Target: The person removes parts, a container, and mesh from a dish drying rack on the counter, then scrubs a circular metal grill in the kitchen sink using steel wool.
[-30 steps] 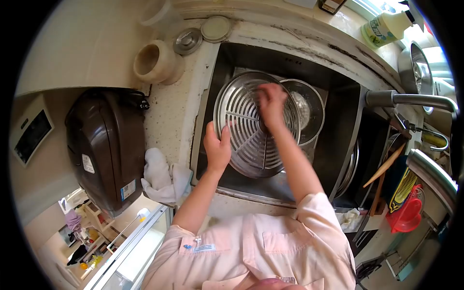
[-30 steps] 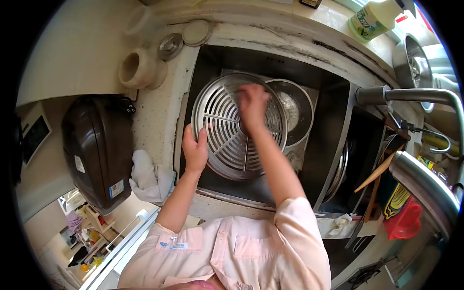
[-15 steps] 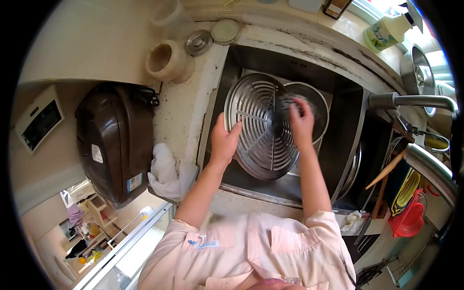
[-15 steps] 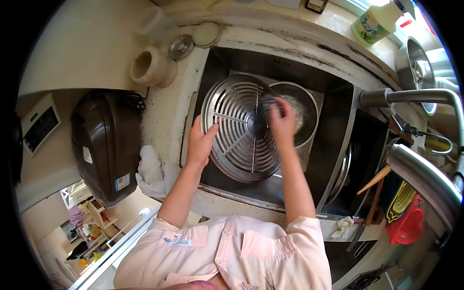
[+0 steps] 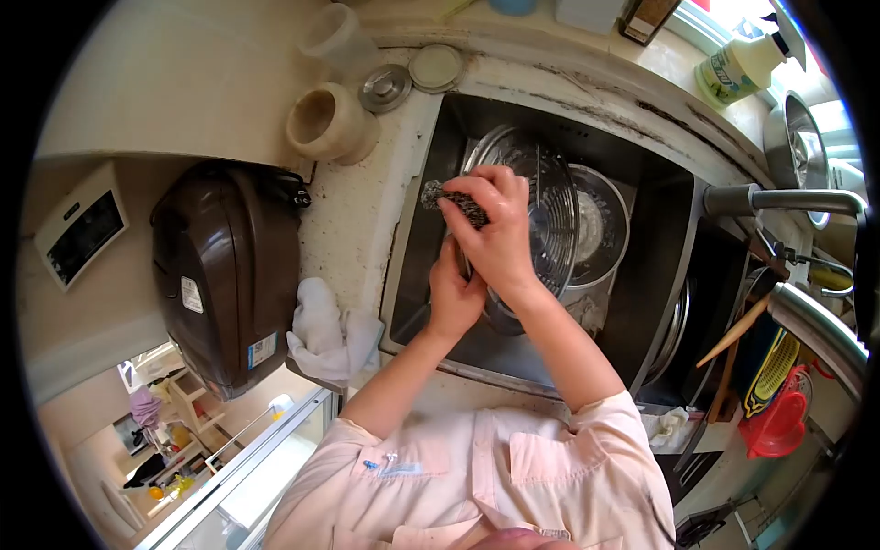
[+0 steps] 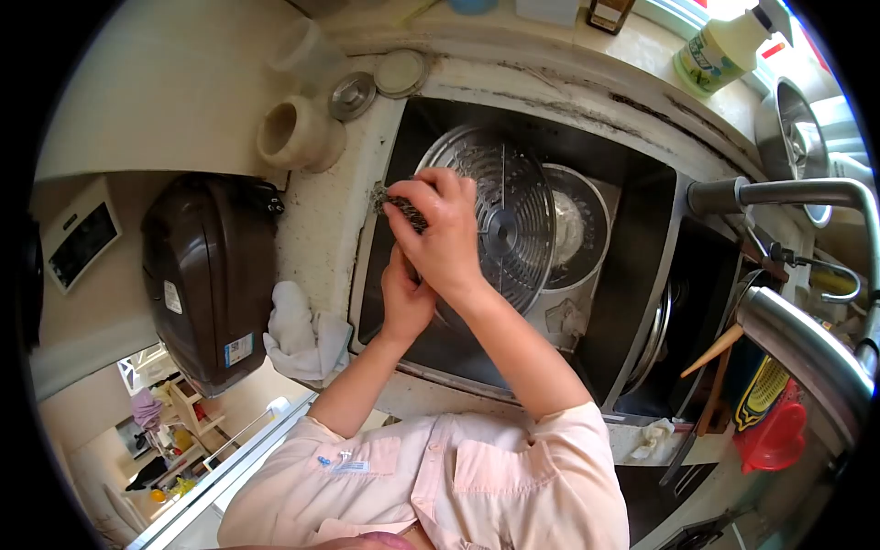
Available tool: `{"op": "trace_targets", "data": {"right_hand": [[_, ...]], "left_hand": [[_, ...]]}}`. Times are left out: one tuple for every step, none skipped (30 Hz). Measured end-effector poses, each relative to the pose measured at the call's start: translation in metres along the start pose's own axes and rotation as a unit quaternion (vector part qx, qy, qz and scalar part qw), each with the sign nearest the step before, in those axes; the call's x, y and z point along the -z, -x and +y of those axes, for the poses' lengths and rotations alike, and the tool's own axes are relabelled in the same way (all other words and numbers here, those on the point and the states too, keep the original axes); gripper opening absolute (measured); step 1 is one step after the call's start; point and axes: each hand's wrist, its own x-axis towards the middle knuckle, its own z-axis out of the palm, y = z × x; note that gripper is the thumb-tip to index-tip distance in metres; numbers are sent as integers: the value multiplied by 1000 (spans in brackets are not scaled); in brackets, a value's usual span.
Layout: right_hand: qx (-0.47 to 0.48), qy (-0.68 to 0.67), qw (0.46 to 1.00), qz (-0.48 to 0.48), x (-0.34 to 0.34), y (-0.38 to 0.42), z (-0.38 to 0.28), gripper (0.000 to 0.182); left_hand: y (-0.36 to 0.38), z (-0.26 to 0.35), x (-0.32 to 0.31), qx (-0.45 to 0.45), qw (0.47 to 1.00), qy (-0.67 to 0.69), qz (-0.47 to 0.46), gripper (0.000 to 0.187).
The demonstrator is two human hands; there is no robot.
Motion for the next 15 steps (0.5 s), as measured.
{"op": "trace_targets", "data": {"right_hand": [[-15,0,999,38,-2,-5,13,19],[-28,1,997,77,-7,-16,38,20],[-101,-30,986,128,-11,-29,75,22],[-198,-62,969,135,-11,-33,122,23],[-241,-68,962,107,-2,-30,162,25],[-227,23,968,108,9,-15,194,25],[-230,57,962,139,18,6,217,24],[-236,122,952,149,34,25,219,24],[-241,246,927,153,44,47,224,26],[-235,374,889,122,47,73,237,27],[-196,458,864,72,46,96,251,24],[-197,389,900,17,50,103,268,24],[-196,317,927,-39,60,108,285,24],[-195,243,946,-96,71,113,299,24],[-263,235,923,-156,82,110,314,22]], "left_hand": [[2,-2,1,-1,999,-23,-27,27],[4,-6,-1,-5,1000,0,-26,28],[7,-11,-5,-11,999,24,-21,28],[9,-12,-8,-17,999,47,-16,29],[11,-8,-10,-2,996,85,12,28],[8,-12,-7,40,990,139,5,28],[2,-20,-3,81,978,193,1,29],[-4,-26,2,123,961,248,-2,30],[-15,-24,10,203,930,304,-43,34],[-26,-22,11,241,915,320,-55,34],[-39,-20,10,279,898,334,-67,35],[-50,-16,10,316,880,346,-80,35],[-57,-1,7,305,884,345,-84,30],[-62,-1,6,278,906,303,-102,28],[-65,0,7,253,924,261,-120,26]]}}
